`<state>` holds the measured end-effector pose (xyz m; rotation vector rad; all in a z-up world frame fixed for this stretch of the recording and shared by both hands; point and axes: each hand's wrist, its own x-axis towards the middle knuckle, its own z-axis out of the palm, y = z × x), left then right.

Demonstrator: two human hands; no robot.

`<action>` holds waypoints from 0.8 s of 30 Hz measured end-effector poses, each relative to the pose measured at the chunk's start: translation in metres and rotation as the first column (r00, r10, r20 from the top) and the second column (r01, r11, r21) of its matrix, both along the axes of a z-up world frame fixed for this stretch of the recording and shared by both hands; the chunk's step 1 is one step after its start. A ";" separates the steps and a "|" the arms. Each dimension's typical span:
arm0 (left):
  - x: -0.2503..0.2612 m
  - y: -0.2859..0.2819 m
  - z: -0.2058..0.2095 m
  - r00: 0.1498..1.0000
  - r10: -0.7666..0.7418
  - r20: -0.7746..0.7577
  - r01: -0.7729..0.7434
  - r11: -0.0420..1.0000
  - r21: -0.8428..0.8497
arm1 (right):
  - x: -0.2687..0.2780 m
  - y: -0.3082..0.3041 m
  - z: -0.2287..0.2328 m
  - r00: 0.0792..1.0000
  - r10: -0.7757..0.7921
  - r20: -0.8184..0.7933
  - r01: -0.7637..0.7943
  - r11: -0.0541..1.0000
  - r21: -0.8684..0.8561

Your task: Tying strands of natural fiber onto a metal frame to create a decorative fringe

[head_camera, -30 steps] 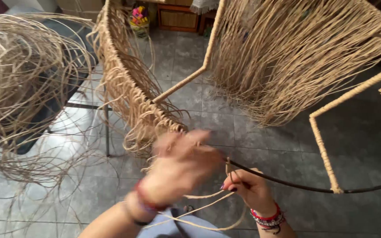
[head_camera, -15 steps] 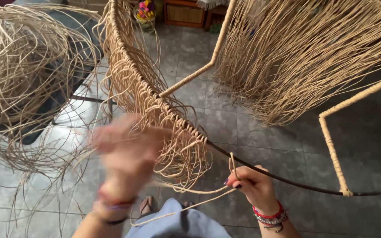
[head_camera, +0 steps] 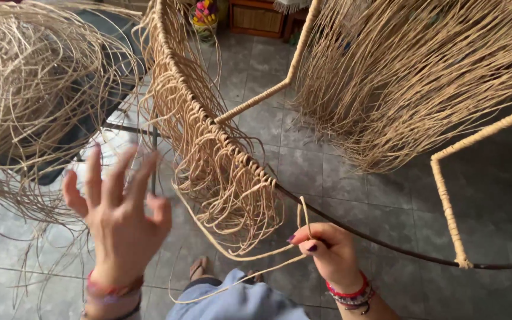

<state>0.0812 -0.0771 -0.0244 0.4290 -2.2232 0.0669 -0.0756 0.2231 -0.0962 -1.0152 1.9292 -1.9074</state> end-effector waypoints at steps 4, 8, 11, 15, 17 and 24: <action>-0.014 0.010 0.011 0.864 -0.476 0.166 0.456 0.878 0.145 | 0.013 -0.016 -0.005 0.909 0.180 0.376 -0.089 0.965 -0.246; -0.070 0.027 0.010 0.431 -0.847 0.312 0.882 0.468 0.051 | 0.033 -0.045 0.020 0.869 0.206 0.449 -0.028 0.928 -0.371; -0.078 0.039 0.010 0.184 -0.982 -0.033 0.956 0.171 0.240 | 0.040 -0.054 0.032 0.870 0.237 0.432 0.017 0.862 -0.507; -0.086 0.055 0.045 0.085 -0.886 -0.456 0.906 -0.121 0.405 | 0.062 -0.064 0.029 0.904 0.045 0.425 0.168 0.877 -0.450; -0.090 0.070 0.067 0.169 -0.521 -0.837 0.697 -0.537 0.475 | 0.068 -0.077 0.049 0.956 -0.159 0.244 0.244 0.897 -0.368; -0.130 0.065 0.086 0.352 0.146 -0.925 0.340 -0.940 -0.020 | 0.073 -0.091 0.050 0.941 -0.339 0.016 0.330 0.904 -0.272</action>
